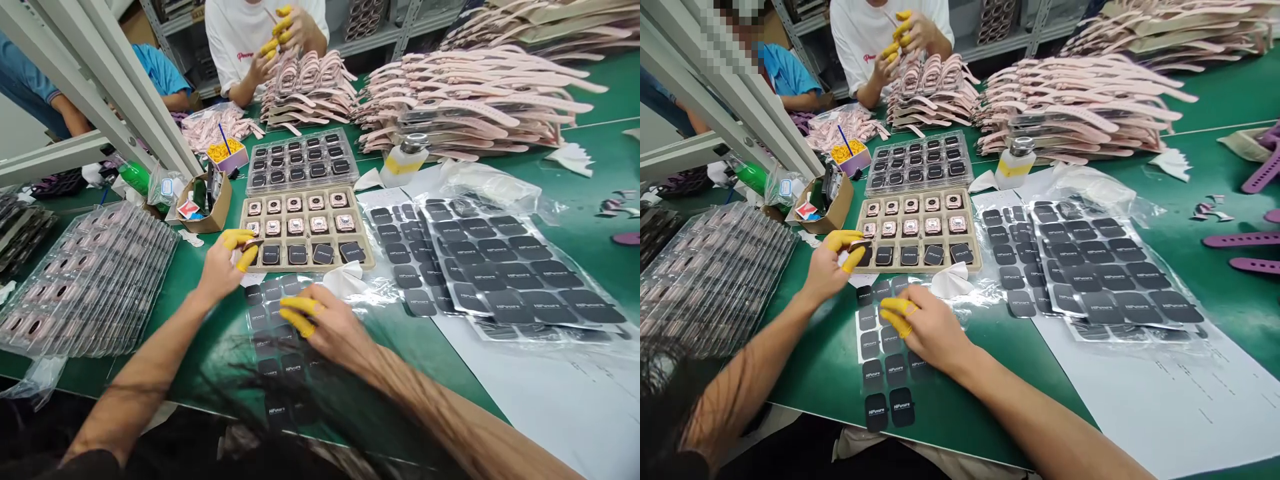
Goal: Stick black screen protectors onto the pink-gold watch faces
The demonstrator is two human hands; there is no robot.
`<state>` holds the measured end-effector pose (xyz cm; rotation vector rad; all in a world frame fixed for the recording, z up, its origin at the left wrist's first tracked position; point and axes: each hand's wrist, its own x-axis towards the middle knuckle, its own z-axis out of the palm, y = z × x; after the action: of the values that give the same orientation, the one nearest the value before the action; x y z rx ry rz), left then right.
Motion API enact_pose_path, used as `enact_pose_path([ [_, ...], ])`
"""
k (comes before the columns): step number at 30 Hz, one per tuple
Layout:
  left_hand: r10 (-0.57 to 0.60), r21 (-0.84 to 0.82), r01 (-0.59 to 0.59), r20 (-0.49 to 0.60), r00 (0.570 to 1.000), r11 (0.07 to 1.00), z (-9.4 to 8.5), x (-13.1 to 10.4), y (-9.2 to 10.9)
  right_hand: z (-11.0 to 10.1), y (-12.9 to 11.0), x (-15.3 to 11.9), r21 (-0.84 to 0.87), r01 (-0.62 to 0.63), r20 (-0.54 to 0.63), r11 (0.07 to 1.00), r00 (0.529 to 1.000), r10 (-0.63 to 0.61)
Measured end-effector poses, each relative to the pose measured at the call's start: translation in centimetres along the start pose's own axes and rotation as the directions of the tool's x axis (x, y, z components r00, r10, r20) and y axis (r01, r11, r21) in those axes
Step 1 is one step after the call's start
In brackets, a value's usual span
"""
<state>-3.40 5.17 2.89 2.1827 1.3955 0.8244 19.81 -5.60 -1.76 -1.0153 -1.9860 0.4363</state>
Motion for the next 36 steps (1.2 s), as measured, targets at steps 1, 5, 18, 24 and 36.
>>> enact_pose_path([
  [1,-0.097,-0.257,0.094,0.004,0.995,0.962,1.2,-0.9,0.9,-0.6,-0.1,0.3,0.041,-0.024,-0.125,0.999,0.992,0.029],
  [5,-0.312,-0.693,0.497,0.387,0.868,0.523,5.1,-3.6,4.0,-1.3,0.8,0.9,0.205,-0.273,-0.273,0.940,0.906,0.323],
  [18,-0.271,-0.670,0.522,0.450,0.851,0.528,5.8,-5.4,3.7,0.1,0.9,0.5,0.532,-0.584,0.129,0.614,0.772,0.623],
  [24,-0.296,-0.605,0.509,0.422,0.857,0.612,5.7,-5.6,4.1,0.2,0.5,0.6,0.465,-0.471,-0.051,0.749,0.831,0.554],
  [36,-0.292,-0.683,0.527,0.440,0.849,0.506,5.5,-4.7,3.2,-7.6,0.0,-1.1,0.221,-0.544,0.163,0.809,0.839,0.519],
])
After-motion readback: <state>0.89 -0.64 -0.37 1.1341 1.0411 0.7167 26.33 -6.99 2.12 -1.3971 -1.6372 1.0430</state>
